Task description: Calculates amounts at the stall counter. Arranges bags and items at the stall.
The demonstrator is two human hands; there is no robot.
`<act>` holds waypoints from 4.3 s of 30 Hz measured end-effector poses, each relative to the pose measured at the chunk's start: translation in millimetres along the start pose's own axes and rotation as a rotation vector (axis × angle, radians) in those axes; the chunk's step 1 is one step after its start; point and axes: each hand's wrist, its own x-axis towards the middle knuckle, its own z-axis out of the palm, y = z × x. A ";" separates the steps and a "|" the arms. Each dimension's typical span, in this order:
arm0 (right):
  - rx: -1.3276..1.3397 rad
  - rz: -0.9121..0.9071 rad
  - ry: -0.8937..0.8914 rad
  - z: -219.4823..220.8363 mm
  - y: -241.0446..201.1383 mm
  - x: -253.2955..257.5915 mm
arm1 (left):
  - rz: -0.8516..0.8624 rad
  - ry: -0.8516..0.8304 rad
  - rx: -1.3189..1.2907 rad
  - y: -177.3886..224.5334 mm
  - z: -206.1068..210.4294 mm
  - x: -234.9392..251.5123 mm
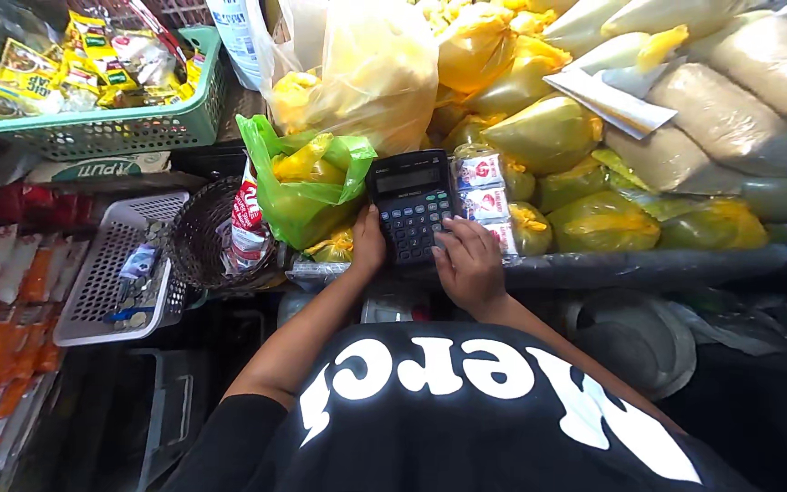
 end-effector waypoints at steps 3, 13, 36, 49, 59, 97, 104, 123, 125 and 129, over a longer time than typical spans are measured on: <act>0.073 -0.026 0.008 -7.3 8.4 -8.8 | -0.001 0.004 -0.005 -0.8 1.3 0.8; -0.102 0.338 0.107 -45.3 94.2 -24.0 | 0.031 0.032 -0.067 15.7 4.5 1.9; 0.066 0.411 0.290 -57.5 88.4 -20.0 | 0.990 0.166 0.743 137.8 -97.3 -29.5; 0.292 0.426 -0.760 -1.3 -79.6 224.2 | 0.707 -0.133 1.339 173.4 -209.8 19.8; 0.376 -0.312 -0.057 5.5 -121.6 206.9 | 0.483 -0.496 0.005 106.4 -169.9 33.2; 0.529 0.178 -0.736 40.4 -76.0 217.2 | 0.749 0.065 1.237 94.2 -145.8 -5.0; 0.666 0.155 -0.529 21.3 -72.2 211.6 | 0.219 0.022 0.103 108.5 -129.4 -5.0; 1.046 0.340 -0.882 34.5 -71.3 222.0 | 0.879 0.308 1.112 103.7 -118.3 30.1; 1.075 0.409 -0.892 38.2 -74.4 222.0 | 0.952 0.384 1.088 94.0 -118.9 34.7; 1.032 0.488 -0.854 45.3 -78.0 228.2 | 0.848 0.379 1.135 97.5 -117.6 21.7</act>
